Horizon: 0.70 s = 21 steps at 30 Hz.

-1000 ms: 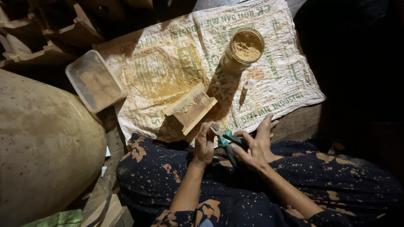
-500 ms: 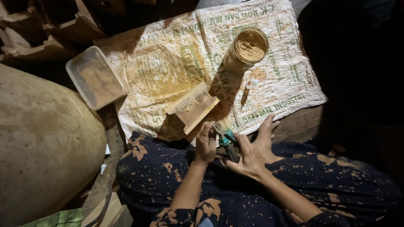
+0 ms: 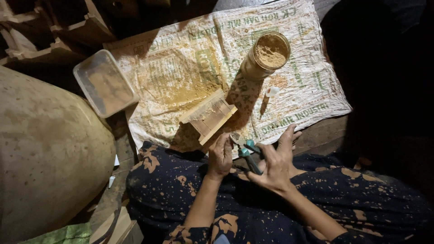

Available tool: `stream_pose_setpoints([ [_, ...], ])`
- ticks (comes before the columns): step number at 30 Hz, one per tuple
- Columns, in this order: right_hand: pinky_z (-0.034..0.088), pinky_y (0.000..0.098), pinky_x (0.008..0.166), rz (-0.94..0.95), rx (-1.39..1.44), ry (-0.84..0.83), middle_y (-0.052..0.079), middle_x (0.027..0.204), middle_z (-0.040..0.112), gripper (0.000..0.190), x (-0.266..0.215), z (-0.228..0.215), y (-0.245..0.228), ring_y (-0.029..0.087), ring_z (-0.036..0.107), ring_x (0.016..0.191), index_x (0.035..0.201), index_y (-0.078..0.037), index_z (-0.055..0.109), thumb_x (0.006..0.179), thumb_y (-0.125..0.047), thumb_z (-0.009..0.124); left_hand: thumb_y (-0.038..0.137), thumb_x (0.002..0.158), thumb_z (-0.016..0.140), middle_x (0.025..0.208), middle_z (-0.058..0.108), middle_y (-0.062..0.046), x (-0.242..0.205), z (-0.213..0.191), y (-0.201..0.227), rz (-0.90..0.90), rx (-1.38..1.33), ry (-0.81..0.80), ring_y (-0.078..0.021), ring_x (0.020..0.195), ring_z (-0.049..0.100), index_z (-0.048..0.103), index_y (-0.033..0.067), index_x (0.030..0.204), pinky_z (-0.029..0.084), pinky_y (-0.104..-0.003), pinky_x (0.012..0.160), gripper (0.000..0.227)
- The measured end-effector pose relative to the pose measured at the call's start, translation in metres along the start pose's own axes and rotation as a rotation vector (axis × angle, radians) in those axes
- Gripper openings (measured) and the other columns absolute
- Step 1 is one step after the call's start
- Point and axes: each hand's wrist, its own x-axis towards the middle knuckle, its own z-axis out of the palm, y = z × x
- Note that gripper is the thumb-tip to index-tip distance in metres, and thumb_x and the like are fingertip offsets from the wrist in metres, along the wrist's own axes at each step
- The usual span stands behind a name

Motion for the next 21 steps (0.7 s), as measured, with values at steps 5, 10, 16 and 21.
stream_pose_setpoints([
  [5,0.054,0.0336,0.069,0.018,0.003,-0.036,0.006,0.073,0.068,0.08,0.0,-0.005,0.001,0.021,0.063,0.07,0.136,-0.028,0.069,0.061,-0.039,0.095,0.025,0.112,0.044,0.073,0.063,-0.015,0.005,-0.003,0.017,-0.007,-0.103,-0.016,-0.0312,0.07,0.066,0.071,0.0034,0.1,0.056,-0.042,0.073,0.036],
  [10,0.055,0.0341,0.07,0.032,0.007,-0.077,0.006,0.074,0.068,0.084,0.001,0.001,0.006,0.021,0.063,0.072,0.139,-0.03,0.068,0.059,-0.041,0.094,0.022,0.111,0.044,0.069,0.06,-0.007,-0.002,-0.006,0.015,-0.021,-0.141,-0.005,-0.0226,0.064,0.061,0.067,0.0066,0.09,0.055,-0.034,0.072,0.035],
  [16,0.055,0.0463,0.088,0.059,-0.422,0.02,0.017,0.101,0.079,0.082,0.004,0.006,0.016,0.035,0.076,0.093,0.15,-0.037,0.055,0.08,-0.075,0.074,0.023,0.112,0.043,0.07,0.06,-0.01,-0.009,-0.004,-0.007,-0.055,-0.149,-0.008,-0.023,0.068,0.063,0.068,0.0064,0.09,0.055,-0.037,0.074,0.037],
  [21,0.045,0.0602,0.101,-0.428,-0.287,0.29,0.026,0.108,0.07,0.051,0.004,0.001,0.005,0.046,0.068,0.104,0.137,-0.009,0.063,0.089,-0.026,0.068,0.022,0.11,0.043,0.062,0.059,-0.004,0.002,-0.009,0.01,-0.017,-0.199,-0.022,-0.0176,0.06,0.059,0.07,0.0077,0.087,0.053,-0.03,0.064,0.038],
])
